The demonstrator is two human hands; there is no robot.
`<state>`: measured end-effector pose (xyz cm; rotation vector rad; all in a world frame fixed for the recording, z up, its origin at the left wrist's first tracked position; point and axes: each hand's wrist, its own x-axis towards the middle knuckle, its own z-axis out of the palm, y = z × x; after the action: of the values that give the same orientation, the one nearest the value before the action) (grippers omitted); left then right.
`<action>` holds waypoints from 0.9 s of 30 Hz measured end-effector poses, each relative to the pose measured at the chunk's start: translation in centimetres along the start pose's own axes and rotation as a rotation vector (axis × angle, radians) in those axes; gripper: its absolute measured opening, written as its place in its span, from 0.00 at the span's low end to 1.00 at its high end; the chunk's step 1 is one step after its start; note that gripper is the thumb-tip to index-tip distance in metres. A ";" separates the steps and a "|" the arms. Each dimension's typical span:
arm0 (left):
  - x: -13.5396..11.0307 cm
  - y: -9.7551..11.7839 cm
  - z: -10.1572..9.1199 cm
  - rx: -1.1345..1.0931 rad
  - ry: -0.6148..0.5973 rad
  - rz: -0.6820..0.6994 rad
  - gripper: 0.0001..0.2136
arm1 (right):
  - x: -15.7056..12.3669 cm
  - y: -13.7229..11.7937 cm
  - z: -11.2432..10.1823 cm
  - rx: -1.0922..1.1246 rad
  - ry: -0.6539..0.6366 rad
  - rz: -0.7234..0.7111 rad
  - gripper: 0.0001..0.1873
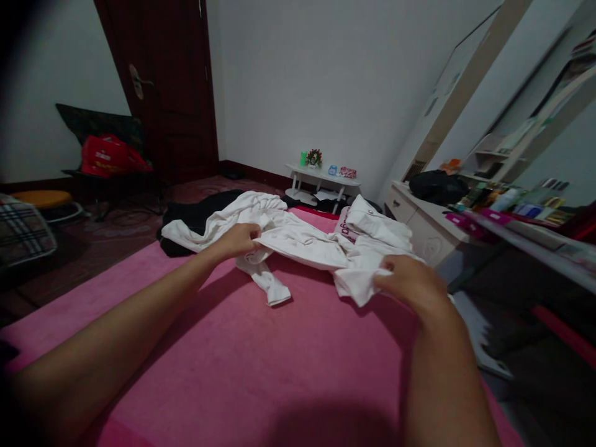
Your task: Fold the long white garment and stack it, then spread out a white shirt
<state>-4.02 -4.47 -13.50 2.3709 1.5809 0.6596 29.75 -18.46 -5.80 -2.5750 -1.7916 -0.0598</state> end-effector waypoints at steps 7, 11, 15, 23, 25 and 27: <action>-0.3 0.5 0.4 -0.251 -0.146 0.113 0.11 | 1.0 -0.1 0.7 0.463 0.917 0.074 0.18; -0.5 0.6 0.2 -0.297 -0.246 0.115 0.13 | -1.9 -9.2 3.1 0.824 0.452 -0.481 0.10; -0.4 0.4 -0.9 -0.325 -0.234 0.113 0.12 | -6.5 -17.3 7.0 0.702 0.023 -0.983 0.13; -0.3 -0.1 -1.8 -0.405 -0.218 0.180 0.12 | -10.2 -22.7 10.1 0.647 -0.253 -1.089 0.30; -0.3 -0.2 -1.8 -0.394 -0.217 0.172 0.11 | -10.4 -22.4 9.2 0.776 -0.595 -1.224 0.21; -0.4 -0.2 -1.8 -0.376 -0.209 0.148 0.11 | -10.1 -21.5 8.2 0.902 -0.797 -1.207 0.19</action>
<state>-5.21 -4.85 -12.08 2.2025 1.0947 0.6463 6.35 -20.20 -14.71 -0.7083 -2.4050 1.4715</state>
